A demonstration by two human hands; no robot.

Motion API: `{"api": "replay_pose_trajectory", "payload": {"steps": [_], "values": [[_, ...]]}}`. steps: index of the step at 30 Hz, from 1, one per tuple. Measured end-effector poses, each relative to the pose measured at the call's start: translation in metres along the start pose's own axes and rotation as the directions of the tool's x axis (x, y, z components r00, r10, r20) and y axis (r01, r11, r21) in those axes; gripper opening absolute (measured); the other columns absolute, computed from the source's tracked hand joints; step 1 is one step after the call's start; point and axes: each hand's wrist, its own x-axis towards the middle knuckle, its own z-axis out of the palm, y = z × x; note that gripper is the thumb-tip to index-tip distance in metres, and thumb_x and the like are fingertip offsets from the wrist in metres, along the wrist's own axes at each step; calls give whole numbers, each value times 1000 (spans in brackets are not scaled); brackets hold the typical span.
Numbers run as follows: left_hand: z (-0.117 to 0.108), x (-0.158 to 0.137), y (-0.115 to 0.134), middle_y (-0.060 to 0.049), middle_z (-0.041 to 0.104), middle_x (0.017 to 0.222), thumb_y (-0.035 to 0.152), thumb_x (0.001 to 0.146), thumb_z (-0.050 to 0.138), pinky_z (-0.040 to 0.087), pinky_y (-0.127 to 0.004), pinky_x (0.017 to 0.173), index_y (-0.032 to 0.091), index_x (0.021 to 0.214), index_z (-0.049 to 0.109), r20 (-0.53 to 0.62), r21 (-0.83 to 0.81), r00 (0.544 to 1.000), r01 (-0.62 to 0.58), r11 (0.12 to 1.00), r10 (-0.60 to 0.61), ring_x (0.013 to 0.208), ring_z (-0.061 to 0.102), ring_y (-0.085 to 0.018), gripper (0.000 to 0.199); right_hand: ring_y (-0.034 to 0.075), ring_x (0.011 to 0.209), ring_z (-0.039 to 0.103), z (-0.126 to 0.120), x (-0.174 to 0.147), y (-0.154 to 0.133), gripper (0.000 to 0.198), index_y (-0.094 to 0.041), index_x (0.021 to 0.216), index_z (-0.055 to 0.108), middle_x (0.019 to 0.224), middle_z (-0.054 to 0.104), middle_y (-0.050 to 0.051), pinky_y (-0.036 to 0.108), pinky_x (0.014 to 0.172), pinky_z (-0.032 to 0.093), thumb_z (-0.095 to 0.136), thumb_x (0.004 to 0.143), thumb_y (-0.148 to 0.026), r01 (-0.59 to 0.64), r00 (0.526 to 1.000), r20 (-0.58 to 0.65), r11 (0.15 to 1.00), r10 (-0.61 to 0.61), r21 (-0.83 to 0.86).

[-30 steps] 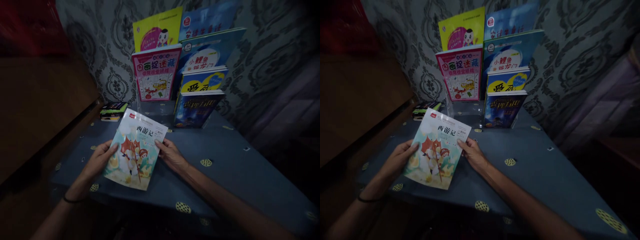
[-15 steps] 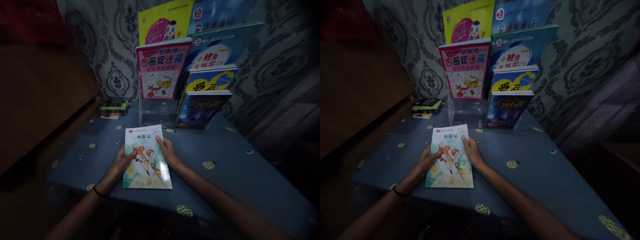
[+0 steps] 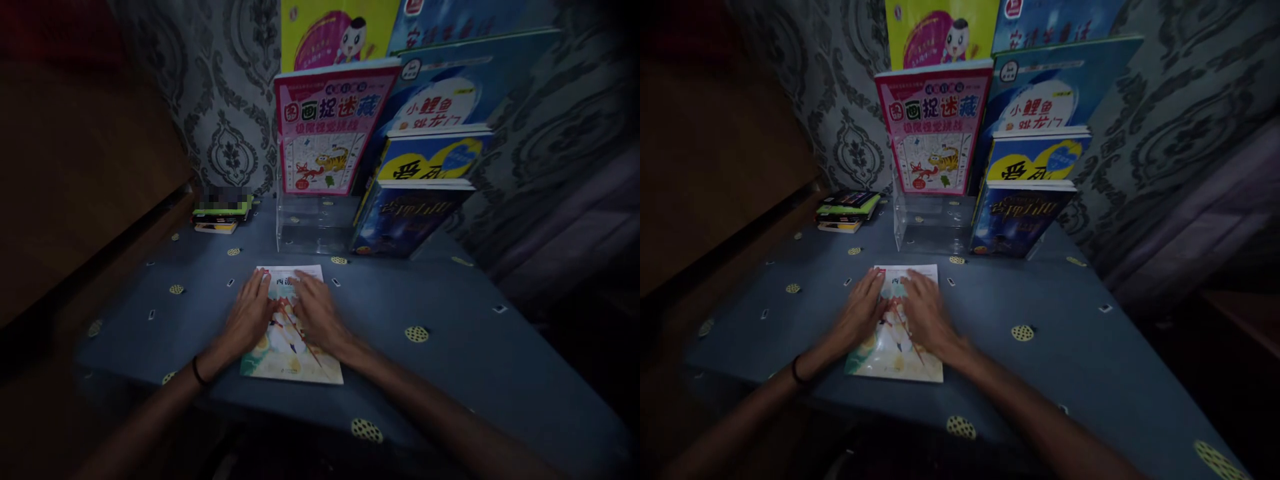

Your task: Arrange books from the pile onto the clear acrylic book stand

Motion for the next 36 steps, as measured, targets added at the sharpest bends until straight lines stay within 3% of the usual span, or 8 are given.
{"api": "replay_pose_trajectory", "payload": {"steps": [4, 7, 14, 22, 26, 30, 33, 36], "values": [[16, 2, -11, -24, 39, 156, 19, 97, 33, 34, -58, 116, 11, 151, 33, 57, 1, 998, -28, 1000, 28, 149, 33, -30, 55, 24, 150, 31, 16, 7, -23, 59, -10, 154, 36, 159, 39, 16, 45, 123, 30, 38, 96, -23, 127, 966, 221, 991, -132, 38], [17, 2, -13, -23, 40, 156, 25, 100, 32, 33, -57, 117, 11, 149, 37, 68, 29, 998, -13, 999, 11, 149, 34, -29, 51, 25, 151, 28, 14, 21, -16, 57, -5, 151, 40, 159, 38, 20, 45, 125, 25, 38, 98, -26, 118, 955, 275, 993, -115, 7], [10, 4, -5, -23, 42, 155, 32, 103, 33, 33, -55, 117, 10, 146, 41, 76, 110, 997, -20, 994, 12, 148, 36, -29, 49, 32, 150, 30, -3, 34, 15, 61, 1, 147, 44, 156, 37, 26, 53, 123, 23, 43, 99, -36, -98, 973, 189, 981, 130, -170], [1, 37, -8, -25, 34, 159, 41, 104, 36, 27, -56, 119, 5, 148, 38, 253, 218, 967, -30, 976, -27, 151, 27, -32, 58, 29, 151, 28, 3, 31, 15, 59, -2, 148, 43, 157, 38, 22, 52, 122, 23, 36, 100, -35, -117, 974, 167, 973, 151, -197], [-3, 6, 20, -23, 35, 159, 51, 103, 33, 22, -54, 122, 6, 150, 35, 326, 216, 936, -208, 954, 131, 152, 26, -30, 65, 28, 152, 26, 3, 32, 13, 57, 2, 149, 40, 158, 36, 23, 51, 123, 19, 32, 101, -27, -142, 965, 187, 964, 185, -223], [-12, -44, 58, -16, 33, 162, 55, 102, 36, 16, -46, 126, 11, 154, 30, 353, 156, 865, -430, 889, 356, 154, 21, -26, 68, 29, 152, 25, 3, 32, 13, 57, 2, 150, 39, 159, 34, 23, 51, 124, 17, 32, 101, -27, -136, 963, 199, 966, 181, -219], [-16, -62, 71, -14, 37, 160, 53, 103, 35, 14, -45, 126, 11, 154, 29, 341, 131, 848, -469, 873, 405, 153, 23, -22, 66, 29, 152, 26, 0, 34, 12, 58, 2, 149, 40, 159, 35, 23, 52, 124, 17, 33, 101, -29, -143, 965, 189, 968, 183, -208], [-19, -62, 71, -16, 40, 159, 53, 102, 38, 19, -47, 125, 11, 153, 31, 322, 71, 860, -440, 895, 397, 152, 28, -23, 66, 31, 151, 26, -5, 27, 5, 57, 2, 148, 42, 158, 36, 23, 54, 123, 17, 32, 102, -29, -169, 965, 169, 966, 202, -194]]}}
